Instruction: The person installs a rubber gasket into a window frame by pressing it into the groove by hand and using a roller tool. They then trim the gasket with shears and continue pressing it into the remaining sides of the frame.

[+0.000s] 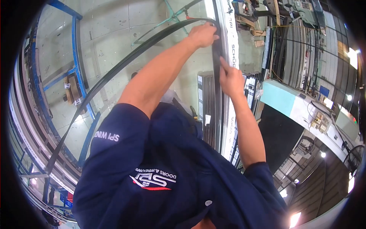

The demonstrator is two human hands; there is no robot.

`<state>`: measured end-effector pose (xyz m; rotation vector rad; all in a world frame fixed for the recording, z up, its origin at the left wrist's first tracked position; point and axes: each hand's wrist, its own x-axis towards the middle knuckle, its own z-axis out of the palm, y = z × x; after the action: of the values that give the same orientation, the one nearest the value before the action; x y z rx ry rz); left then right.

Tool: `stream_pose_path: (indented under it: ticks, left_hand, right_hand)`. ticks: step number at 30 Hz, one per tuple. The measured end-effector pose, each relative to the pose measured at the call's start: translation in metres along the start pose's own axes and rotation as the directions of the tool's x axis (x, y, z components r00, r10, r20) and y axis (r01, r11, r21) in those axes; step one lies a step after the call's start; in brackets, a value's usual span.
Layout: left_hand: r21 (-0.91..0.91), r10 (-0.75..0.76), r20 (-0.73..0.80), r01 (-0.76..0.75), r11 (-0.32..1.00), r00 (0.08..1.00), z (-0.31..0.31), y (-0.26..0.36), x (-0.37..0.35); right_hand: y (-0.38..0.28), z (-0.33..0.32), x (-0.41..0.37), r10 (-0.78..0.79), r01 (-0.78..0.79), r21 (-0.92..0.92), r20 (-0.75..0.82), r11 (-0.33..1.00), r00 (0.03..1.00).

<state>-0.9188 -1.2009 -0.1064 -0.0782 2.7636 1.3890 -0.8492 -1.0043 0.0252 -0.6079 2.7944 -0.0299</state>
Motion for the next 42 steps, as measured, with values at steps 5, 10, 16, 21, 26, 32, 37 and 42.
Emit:
stream_pose_path:
  ticks: [5, 10, 16, 21, 26, 32, 37, 42]
  left_hand:
    - [0.156, 0.049, -0.127, -0.029, 0.987, 0.991, -0.017, 0.010, -0.014]
    - [0.028, -0.047, -0.189, 0.054, 0.998, 0.981, -0.006, 0.009, -0.018]
    - [0.007, -0.101, -0.148, 0.103, 0.995, 0.984, -0.024, 0.007, -0.018]
    - [-0.082, -0.160, -0.142, 0.150, 0.985, 0.977, -0.019, 0.003, -0.014]
    - [-0.020, -0.185, -0.147, 0.184, 0.983, 0.972, -0.014, 0.009, -0.011]
    - [-0.083, -0.217, -0.116, 0.208, 0.975, 0.969, -0.014, 0.009, -0.011]
    - [-0.122, -0.221, -0.174, 0.201, 0.972, 0.960, -0.002, 0.004, -0.010]
    - [-0.167, -0.248, -0.171, 0.220, 0.961, 0.954, 0.004, 0.006, -0.008]
  right_hand:
    - [0.004, 0.005, -0.014, -0.026, 0.026, -0.032, -0.018, 0.999, 0.999]
    - [-0.008, 0.002, 0.009, 0.014, -0.015, -0.014, -0.021, 1.000, 1.000]
    - [-0.005, -0.002, -0.006, 0.045, -0.045, 0.003, 0.012, 0.999, 0.999]
    - [-0.007, -0.002, 0.019, 0.009, -0.009, 0.016, -0.028, 1.000, 1.000]
    - [-0.002, -0.008, 0.013, 0.010, -0.008, -0.032, 0.046, 0.999, 0.999]
    - [0.014, -0.009, -0.010, -0.103, 0.102, 0.010, 0.053, 0.995, 0.993]
    - [-0.001, -0.016, 0.027, -0.027, 0.024, 0.121, 0.023, 0.992, 0.999]
    - [0.021, -0.020, -0.010, -0.011, -0.005, 0.093, 0.170, 0.996, 0.985]
